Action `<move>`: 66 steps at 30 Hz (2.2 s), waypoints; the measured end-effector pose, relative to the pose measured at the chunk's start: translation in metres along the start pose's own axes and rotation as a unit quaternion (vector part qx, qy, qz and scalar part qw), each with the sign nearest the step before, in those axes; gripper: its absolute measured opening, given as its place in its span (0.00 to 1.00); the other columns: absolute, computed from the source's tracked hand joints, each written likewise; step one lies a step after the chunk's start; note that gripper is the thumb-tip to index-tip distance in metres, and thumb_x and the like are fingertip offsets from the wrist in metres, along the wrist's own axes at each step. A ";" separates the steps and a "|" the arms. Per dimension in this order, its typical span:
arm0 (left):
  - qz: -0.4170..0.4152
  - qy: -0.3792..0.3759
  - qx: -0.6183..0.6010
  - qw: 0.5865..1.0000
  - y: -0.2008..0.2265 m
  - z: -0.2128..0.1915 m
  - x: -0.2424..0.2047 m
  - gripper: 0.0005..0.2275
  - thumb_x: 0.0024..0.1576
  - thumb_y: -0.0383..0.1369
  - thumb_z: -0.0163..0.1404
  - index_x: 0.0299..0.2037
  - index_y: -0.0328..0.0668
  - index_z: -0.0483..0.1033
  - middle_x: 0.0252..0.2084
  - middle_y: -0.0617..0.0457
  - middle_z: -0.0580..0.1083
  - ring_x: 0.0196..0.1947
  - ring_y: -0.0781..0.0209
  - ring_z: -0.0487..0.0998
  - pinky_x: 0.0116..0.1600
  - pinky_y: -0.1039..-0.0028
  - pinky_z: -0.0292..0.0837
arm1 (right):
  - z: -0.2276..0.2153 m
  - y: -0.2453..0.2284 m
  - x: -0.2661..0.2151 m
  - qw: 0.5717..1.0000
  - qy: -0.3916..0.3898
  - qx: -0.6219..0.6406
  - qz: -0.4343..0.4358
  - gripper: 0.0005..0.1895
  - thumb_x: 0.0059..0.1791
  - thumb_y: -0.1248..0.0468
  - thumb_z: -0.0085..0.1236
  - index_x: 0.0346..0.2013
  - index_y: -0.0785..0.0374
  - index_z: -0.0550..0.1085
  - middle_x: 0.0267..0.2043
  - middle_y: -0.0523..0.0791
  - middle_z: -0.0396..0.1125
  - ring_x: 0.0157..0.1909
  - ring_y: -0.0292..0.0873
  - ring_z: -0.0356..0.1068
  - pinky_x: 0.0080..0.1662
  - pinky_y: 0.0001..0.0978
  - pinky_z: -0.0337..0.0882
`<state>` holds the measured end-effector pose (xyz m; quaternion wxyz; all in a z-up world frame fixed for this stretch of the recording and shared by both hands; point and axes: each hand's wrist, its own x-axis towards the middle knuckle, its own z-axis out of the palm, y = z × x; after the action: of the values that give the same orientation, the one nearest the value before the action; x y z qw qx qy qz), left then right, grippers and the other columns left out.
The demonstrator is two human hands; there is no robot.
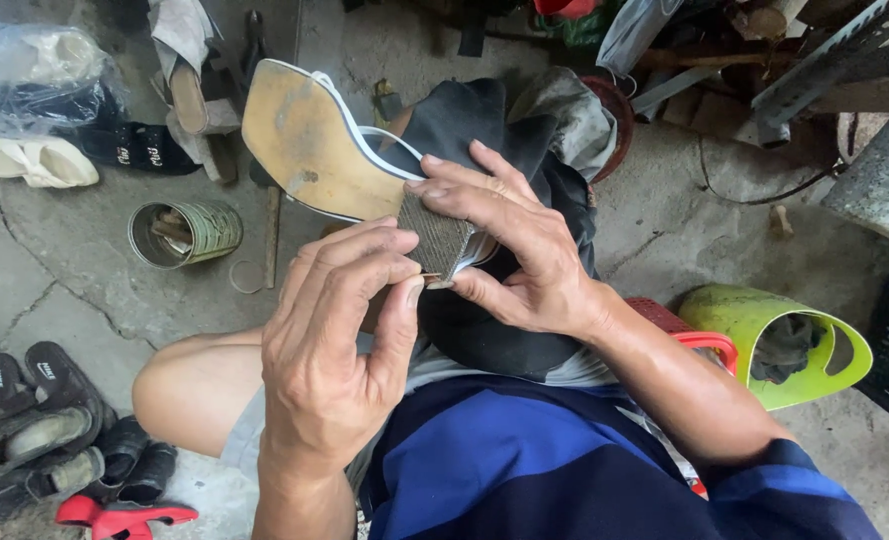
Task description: Repairing the heel and sole of a sandal using pliers, a file, and nails in a workshop.
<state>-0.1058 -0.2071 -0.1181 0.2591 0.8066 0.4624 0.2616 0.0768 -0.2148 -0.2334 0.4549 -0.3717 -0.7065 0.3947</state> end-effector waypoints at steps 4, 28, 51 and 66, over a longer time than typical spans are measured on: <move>-0.001 -0.001 0.001 1.000 0.001 0.000 0.001 0.04 0.66 0.23 0.45 0.43 0.29 0.71 0.48 0.39 0.77 0.53 0.40 0.81 0.60 0.58 0.76 | 0.000 0.000 0.000 1.000 0.002 0.002 0.001 0.28 0.59 0.49 0.43 0.64 0.70 0.63 0.65 0.56 0.67 0.74 0.62 0.63 0.79 0.63 0.53; -0.007 -0.050 -0.053 0.997 0.006 -0.002 -0.004 0.06 0.64 0.27 0.48 0.43 0.32 0.77 0.49 0.43 0.76 0.56 0.41 0.77 0.61 0.59 0.76 | -0.003 -0.022 -0.012 0.996 0.036 0.080 -0.007 0.15 0.56 0.59 0.52 0.50 0.68 0.66 0.63 0.68 0.62 0.69 0.67 0.66 0.77 0.68 0.53; -0.031 -0.032 -0.177 0.983 0.002 0.000 -0.009 0.03 0.62 0.26 0.52 0.40 0.33 0.76 0.53 0.42 0.74 0.58 0.46 0.77 0.64 0.62 0.75 | -0.025 -0.057 -0.010 0.999 -0.012 0.018 0.029 0.11 0.56 0.68 0.47 0.44 0.72 0.76 0.65 0.66 0.60 0.68 0.62 0.67 0.69 0.47 0.69; 0.020 0.049 -0.248 0.967 -0.022 0.007 -0.020 0.06 0.66 0.28 0.50 0.44 0.30 0.76 0.59 0.38 0.71 0.57 0.45 0.78 0.65 0.57 0.75 | -0.013 -0.037 -0.035 0.998 0.020 -0.049 -0.016 0.10 0.53 0.67 0.51 0.41 0.74 0.68 0.68 0.73 0.52 0.70 0.77 0.63 0.72 0.64 0.70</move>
<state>-0.1228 -0.2162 -0.1417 0.4229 0.7125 0.3784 0.4126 0.0933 -0.2576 -0.2090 0.4559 -0.3903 -0.7217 0.3449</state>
